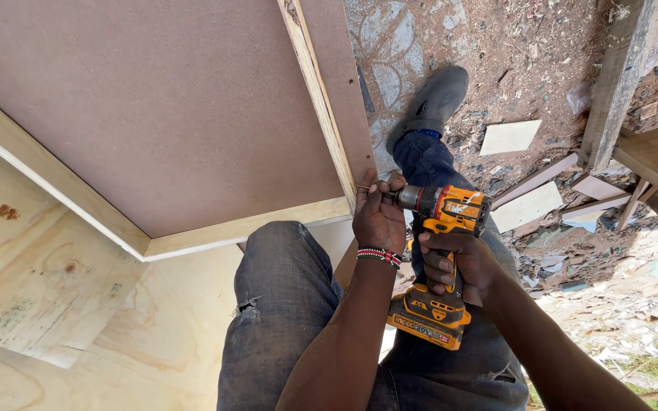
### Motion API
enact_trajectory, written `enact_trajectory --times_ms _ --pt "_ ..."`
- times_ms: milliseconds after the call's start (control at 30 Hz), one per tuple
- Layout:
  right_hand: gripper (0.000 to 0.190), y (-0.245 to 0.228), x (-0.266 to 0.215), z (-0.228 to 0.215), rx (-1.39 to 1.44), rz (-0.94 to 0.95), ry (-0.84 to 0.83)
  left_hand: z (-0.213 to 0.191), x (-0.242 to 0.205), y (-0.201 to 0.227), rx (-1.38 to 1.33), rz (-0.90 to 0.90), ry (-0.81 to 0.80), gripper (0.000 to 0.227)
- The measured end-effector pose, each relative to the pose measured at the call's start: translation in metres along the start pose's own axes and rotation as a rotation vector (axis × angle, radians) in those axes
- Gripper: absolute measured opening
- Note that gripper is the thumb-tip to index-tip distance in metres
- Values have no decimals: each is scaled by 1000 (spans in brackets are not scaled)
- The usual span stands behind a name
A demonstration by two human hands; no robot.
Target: Attaching a wooden frame to a structure using a power drill and screws
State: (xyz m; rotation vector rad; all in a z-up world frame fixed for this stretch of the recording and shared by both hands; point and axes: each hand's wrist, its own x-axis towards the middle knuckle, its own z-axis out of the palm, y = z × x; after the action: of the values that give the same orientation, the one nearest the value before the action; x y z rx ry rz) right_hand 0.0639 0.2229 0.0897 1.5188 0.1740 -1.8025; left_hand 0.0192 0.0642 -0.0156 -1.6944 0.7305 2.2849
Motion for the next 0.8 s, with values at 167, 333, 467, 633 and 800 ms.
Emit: enact_trajectory --times_ms 167,333,467,633,800 --pt "22 4 -5 15 -39 -15 83 1 -1 1 -15 -14 16 38" --pt "23 7 -11 34 -43 -30 131 -1 -4 3 -8 -23 19 41" --pt "25 11 -18 48 -50 -50 168 -1 -7 2 -25 -40 28 42" --pt "28 22 -17 52 -45 -58 212 -5 -8 5 -25 -56 41 45" --pt "27 23 -20 65 -31 -77 234 -7 -8 7 0 -70 29 48"
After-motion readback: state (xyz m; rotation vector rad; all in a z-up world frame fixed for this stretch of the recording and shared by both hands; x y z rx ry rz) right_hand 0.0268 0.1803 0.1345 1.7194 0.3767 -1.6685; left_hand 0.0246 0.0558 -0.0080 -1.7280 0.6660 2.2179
